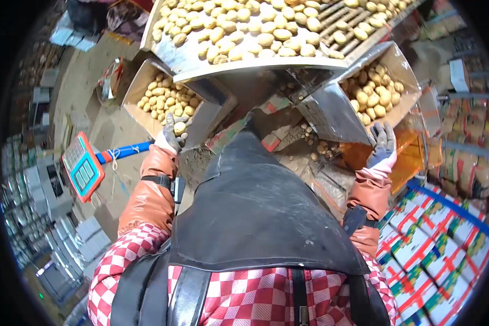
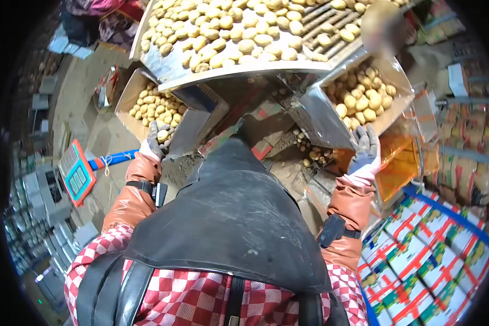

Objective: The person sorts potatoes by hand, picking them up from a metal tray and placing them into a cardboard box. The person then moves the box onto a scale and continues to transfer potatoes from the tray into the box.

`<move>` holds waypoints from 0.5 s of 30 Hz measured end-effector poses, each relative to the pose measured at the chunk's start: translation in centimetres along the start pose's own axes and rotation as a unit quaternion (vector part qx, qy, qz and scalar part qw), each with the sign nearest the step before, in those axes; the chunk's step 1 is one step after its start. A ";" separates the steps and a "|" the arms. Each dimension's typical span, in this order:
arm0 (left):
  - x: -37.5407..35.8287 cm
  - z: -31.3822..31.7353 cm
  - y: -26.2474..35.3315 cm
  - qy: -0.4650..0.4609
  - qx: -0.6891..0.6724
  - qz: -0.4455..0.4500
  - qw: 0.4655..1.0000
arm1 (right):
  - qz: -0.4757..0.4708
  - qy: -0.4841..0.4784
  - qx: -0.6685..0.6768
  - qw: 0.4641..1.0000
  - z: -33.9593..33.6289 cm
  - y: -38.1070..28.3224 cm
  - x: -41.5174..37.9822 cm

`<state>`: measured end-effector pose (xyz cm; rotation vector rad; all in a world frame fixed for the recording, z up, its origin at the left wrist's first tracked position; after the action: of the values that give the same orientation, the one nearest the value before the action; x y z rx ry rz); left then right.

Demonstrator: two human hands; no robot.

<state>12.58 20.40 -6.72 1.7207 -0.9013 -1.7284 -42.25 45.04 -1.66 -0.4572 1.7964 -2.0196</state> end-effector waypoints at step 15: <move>6.2 0.4 1.2 -0.172 -0.037 0.227 0.958 | 0.082 -0.176 -0.072 0.978 16.4 -1.1 8.5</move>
<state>11.77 14.87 -9.77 1.0661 -1.2513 -1.7345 -41.63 26.81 1.30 -0.6415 1.7012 -1.5897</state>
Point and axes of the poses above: each hand's wrist, its own x-axis towards the middle knuckle, its own z-axis out of the palm, y = z × x, the point moved 3 cm from there along x, towards the middle knuckle, and after that the axes turned 4 degrees about y, right-handed, at the moved point
